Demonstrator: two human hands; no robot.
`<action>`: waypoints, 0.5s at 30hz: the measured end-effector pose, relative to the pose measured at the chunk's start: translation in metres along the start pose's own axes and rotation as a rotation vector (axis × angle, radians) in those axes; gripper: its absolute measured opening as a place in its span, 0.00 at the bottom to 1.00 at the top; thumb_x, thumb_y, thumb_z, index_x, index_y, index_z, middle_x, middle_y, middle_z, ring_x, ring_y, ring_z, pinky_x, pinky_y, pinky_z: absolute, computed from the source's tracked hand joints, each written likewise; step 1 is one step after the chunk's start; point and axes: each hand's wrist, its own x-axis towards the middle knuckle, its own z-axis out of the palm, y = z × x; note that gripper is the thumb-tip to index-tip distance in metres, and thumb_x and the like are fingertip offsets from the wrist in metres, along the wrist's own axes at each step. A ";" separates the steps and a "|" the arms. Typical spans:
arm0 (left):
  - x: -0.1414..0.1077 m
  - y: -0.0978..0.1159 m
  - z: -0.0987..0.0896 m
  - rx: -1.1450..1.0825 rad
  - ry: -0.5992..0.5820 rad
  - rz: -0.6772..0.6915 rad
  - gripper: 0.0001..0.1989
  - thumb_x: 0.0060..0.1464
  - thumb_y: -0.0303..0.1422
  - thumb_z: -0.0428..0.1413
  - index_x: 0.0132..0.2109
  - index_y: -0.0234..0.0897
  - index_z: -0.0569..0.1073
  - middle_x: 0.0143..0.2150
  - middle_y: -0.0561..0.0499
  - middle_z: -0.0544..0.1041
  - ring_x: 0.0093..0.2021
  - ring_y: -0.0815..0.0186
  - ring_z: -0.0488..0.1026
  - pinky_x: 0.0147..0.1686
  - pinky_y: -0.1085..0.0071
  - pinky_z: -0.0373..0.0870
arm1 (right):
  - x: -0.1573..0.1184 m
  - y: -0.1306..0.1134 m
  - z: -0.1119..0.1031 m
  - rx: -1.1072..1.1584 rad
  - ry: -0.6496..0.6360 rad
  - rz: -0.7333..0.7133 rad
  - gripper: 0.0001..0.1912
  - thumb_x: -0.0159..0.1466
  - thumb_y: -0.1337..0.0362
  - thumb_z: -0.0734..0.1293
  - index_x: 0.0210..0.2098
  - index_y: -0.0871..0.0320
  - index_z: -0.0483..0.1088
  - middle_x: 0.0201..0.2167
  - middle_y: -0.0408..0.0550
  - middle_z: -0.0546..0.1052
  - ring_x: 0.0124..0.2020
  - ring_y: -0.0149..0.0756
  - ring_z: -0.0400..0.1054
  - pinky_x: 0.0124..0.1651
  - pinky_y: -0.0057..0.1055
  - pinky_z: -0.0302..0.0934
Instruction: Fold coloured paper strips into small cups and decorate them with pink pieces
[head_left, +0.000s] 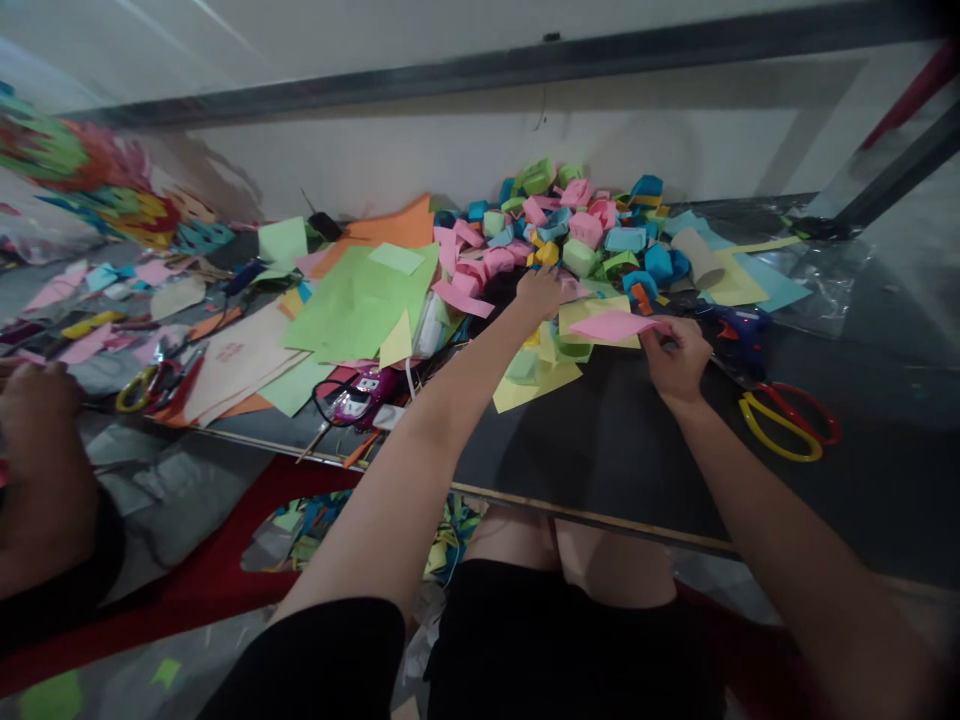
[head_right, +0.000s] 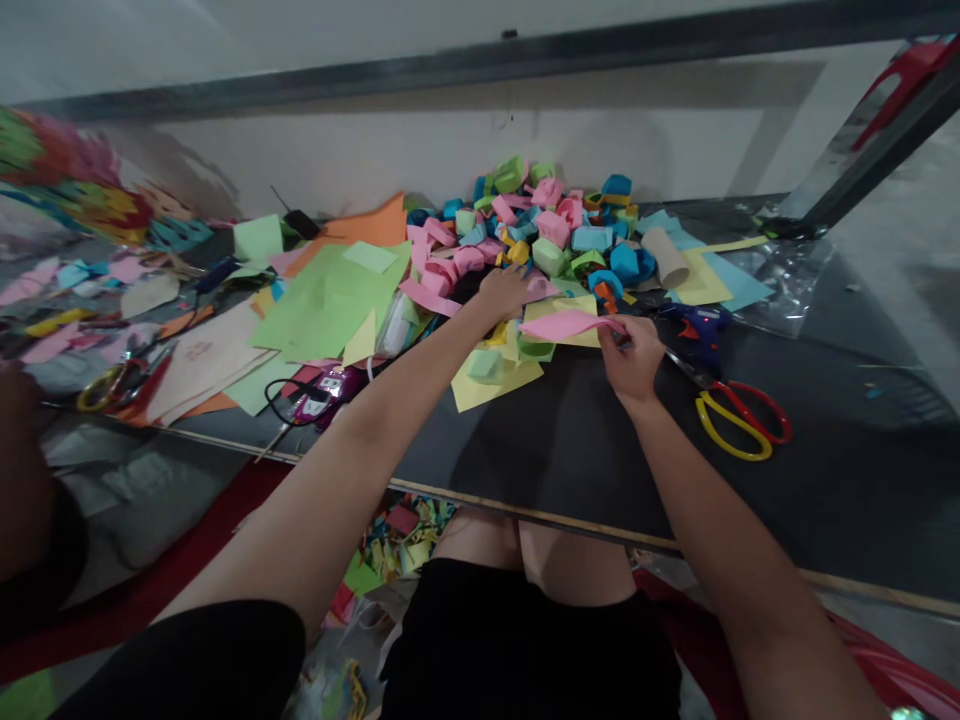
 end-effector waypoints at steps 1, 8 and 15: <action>-0.003 0.004 -0.008 -0.004 0.027 -0.047 0.20 0.58 0.18 0.50 0.55 0.25 0.77 0.61 0.30 0.74 0.65 0.48 0.67 0.60 0.58 0.63 | 0.000 0.000 0.000 0.006 -0.011 -0.012 0.10 0.64 0.57 0.67 0.36 0.55 0.79 0.34 0.49 0.81 0.39 0.42 0.73 0.45 0.40 0.69; -0.047 0.065 -0.033 -0.660 0.152 -0.003 0.12 0.66 0.34 0.52 0.44 0.34 0.78 0.44 0.44 0.80 0.46 0.58 0.75 0.48 0.65 0.68 | -0.001 -0.006 -0.005 -0.012 0.020 -0.220 0.12 0.64 0.65 0.65 0.38 0.52 0.82 0.46 0.51 0.81 0.49 0.47 0.72 0.52 0.47 0.67; -0.075 0.081 0.036 -1.371 -0.127 -0.078 0.17 0.55 0.44 0.64 0.31 0.33 0.73 0.26 0.53 0.69 0.26 0.71 0.63 0.28 0.72 0.58 | -0.008 -0.012 -0.011 -0.141 0.036 -0.219 0.14 0.66 0.65 0.65 0.44 0.47 0.82 0.53 0.51 0.77 0.51 0.48 0.69 0.46 0.46 0.71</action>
